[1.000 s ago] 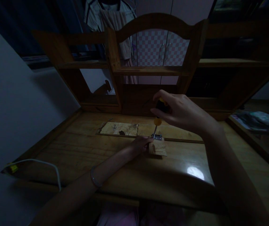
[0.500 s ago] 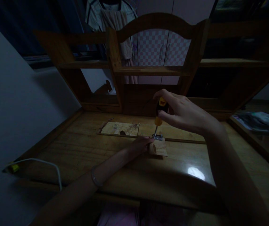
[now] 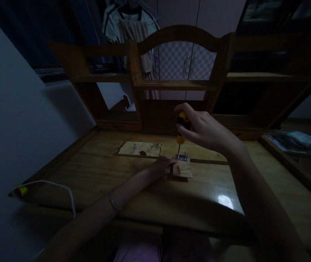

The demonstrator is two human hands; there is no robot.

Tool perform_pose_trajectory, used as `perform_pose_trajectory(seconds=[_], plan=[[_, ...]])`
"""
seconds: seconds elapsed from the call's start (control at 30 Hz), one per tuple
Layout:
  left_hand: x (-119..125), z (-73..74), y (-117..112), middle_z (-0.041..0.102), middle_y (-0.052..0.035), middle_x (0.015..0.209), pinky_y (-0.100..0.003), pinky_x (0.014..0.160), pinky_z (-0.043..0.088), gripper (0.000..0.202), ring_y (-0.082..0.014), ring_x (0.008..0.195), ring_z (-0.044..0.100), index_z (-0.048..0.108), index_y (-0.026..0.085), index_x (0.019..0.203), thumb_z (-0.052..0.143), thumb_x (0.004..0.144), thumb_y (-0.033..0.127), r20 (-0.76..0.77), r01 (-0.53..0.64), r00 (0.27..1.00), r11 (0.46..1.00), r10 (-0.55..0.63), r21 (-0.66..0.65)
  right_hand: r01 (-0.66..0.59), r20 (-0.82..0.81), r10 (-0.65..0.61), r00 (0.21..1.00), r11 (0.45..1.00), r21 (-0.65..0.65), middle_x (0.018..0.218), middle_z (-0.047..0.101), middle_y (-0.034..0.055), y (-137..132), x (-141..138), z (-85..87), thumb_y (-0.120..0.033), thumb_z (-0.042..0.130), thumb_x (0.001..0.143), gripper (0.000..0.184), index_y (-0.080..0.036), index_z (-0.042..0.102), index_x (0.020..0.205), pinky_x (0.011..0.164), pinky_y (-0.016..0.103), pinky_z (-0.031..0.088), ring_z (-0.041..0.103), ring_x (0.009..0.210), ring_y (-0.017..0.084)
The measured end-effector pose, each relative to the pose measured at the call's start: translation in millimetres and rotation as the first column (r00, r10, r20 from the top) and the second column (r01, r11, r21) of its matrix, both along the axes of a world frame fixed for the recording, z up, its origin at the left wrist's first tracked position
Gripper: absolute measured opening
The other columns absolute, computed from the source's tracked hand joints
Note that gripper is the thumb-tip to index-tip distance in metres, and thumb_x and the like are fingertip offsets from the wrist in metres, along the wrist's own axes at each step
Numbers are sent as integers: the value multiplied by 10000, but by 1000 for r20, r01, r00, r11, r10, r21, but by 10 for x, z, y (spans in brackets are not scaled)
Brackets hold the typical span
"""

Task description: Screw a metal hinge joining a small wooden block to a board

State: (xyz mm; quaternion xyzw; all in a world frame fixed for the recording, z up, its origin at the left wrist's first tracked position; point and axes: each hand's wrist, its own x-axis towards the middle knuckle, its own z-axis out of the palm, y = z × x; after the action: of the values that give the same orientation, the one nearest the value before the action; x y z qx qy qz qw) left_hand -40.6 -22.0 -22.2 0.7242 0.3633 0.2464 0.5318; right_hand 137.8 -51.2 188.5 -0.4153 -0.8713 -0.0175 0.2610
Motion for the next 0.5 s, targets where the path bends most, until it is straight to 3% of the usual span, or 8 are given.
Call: perform_pose_trajectory(seconds=[0.1,0.23,0.4,0.5], plan=[[-41,78,19,709,-63,973,-274,887,476,192,-212,980,665,691,167,1033,594,867,173,-68,56,997,991,-48,119,38,4,-38,999,997,69,1022,679,70,-15,-40,-13,-376,473,961,342,-197,520,1249,726,319,396,605,776,199],[-132,211,-10,700,-92,1118,-275,915,454,232,-221,1038,650,685,156,1068,620,847,134,-203,198,970,916,-132,349,-31,-1,32,1000,998,47,1134,658,75,-4,-26,39,-310,525,901,309,-190,575,1181,786,310,409,613,893,210],[-125,268,-40,706,-118,1143,-268,887,460,291,-221,1029,663,663,133,1134,614,850,99,-303,222,948,876,-92,428,-21,29,20,999,999,26,942,681,58,49,-31,78,-326,504,921,278,-184,608,1136,726,290,400,609,804,195],[-93,268,-27,722,-110,1096,-268,861,468,284,-223,984,673,676,126,1102,609,830,77,-341,228,937,878,-79,421,34,56,-37,998,998,57,947,689,72,65,-33,68,-327,487,927,279,-183,599,1139,725,300,397,615,800,206]])
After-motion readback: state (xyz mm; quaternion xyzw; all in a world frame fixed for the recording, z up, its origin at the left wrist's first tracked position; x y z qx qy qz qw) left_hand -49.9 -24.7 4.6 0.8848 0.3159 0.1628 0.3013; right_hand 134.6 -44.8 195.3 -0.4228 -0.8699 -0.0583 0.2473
